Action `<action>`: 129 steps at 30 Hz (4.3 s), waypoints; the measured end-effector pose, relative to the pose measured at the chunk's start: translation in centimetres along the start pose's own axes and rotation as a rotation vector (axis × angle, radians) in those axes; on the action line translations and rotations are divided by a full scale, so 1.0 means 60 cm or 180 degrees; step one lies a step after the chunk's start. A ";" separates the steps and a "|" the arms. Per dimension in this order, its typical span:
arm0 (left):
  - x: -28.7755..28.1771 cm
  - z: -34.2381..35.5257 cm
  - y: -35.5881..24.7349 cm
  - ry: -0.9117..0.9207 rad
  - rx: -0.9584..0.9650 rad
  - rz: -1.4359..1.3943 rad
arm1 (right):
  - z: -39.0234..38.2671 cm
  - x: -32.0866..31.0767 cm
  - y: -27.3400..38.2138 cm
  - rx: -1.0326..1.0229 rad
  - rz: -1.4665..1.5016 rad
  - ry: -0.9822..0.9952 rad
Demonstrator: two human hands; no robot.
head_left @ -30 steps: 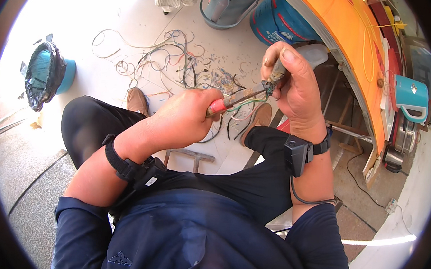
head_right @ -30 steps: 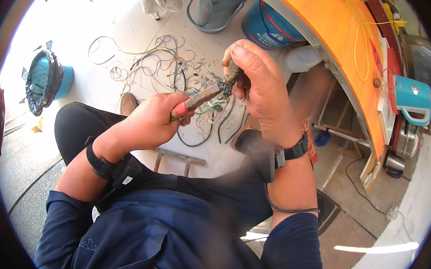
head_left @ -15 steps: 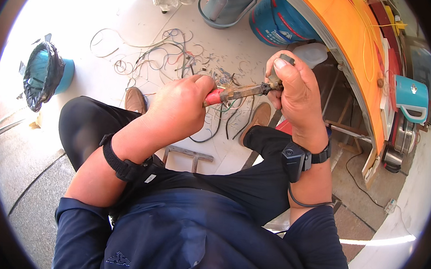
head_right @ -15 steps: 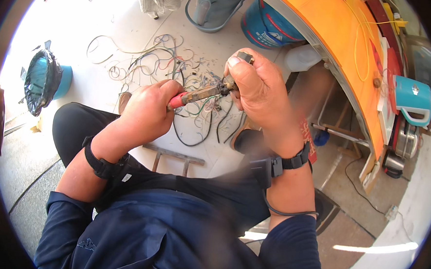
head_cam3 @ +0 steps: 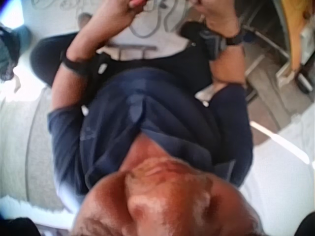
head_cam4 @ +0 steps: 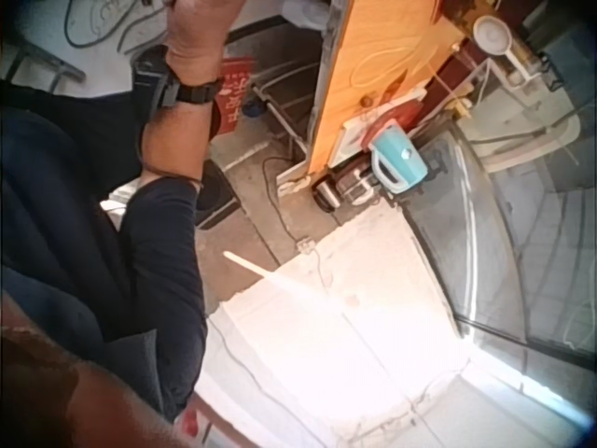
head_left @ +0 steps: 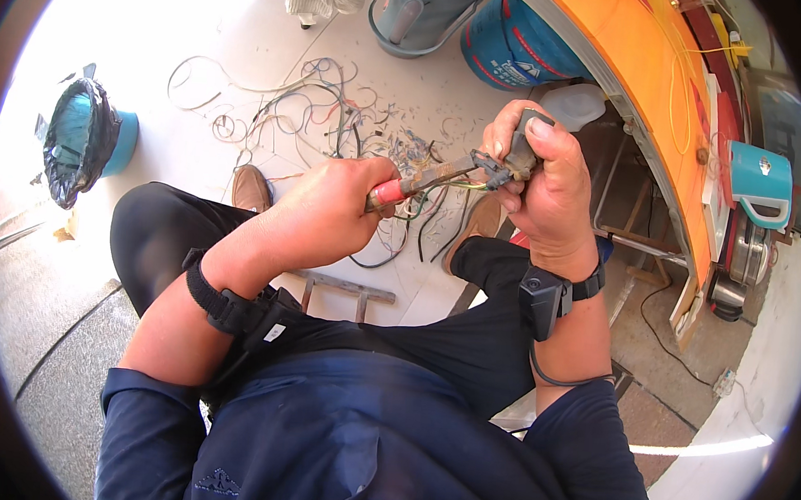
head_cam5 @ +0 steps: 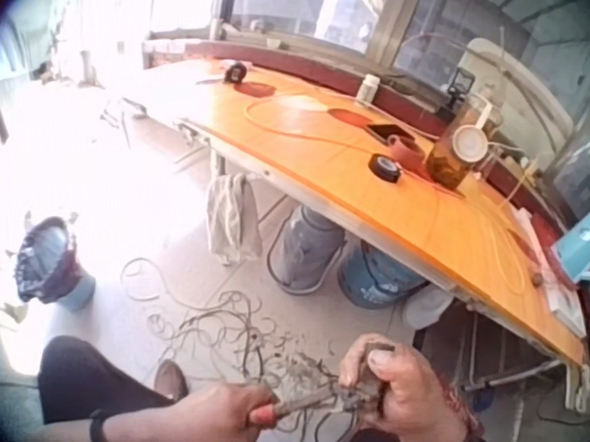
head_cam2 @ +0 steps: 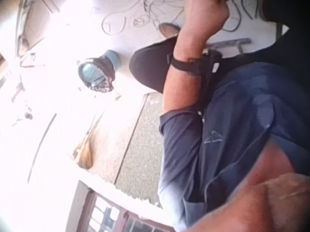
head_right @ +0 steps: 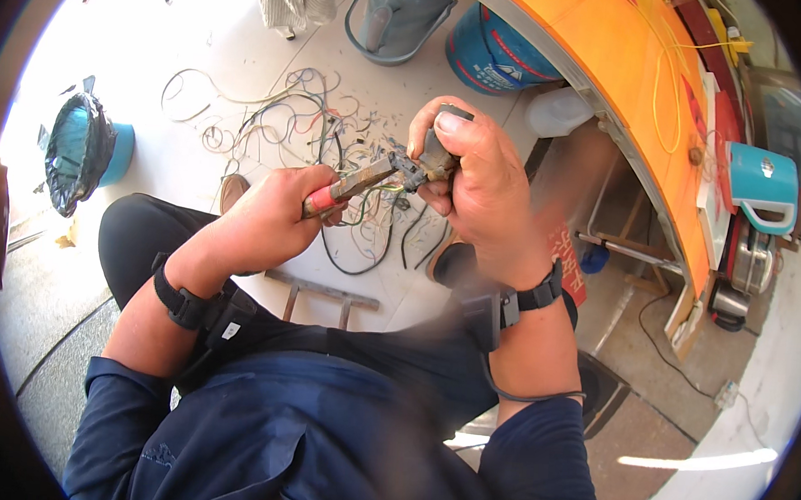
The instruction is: The person uses pliers to cut wires connected to an electronic component, then manipulates the wires and a connector by hand.
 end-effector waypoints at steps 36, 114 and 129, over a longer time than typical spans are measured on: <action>-0.025 0.012 0.146 -0.0556 -0.1348 -0.1111 | 0.023 -0.041 -0.015 0.0078 -0.0100 -0.0311; -0.060 0.086 0.049 -0.0028 0.0239 -0.1507 | 0.038 -0.035 -0.051 0.0085 0.0559 -0.0307; -0.088 0.078 0.064 -0.0298 0.0146 -0.1685 | 0.049 -0.041 -0.047 -0.0164 -0.0122 -0.0314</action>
Point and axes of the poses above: each hand's wrist, its own z-axis towards the middle knuckle, its own x-axis out of the palm, y = z × x, the point moved 6 cm from there along z, towards the middle knuckle, and after that the axes turned 8 degrees about y, right-handed, at the moved point
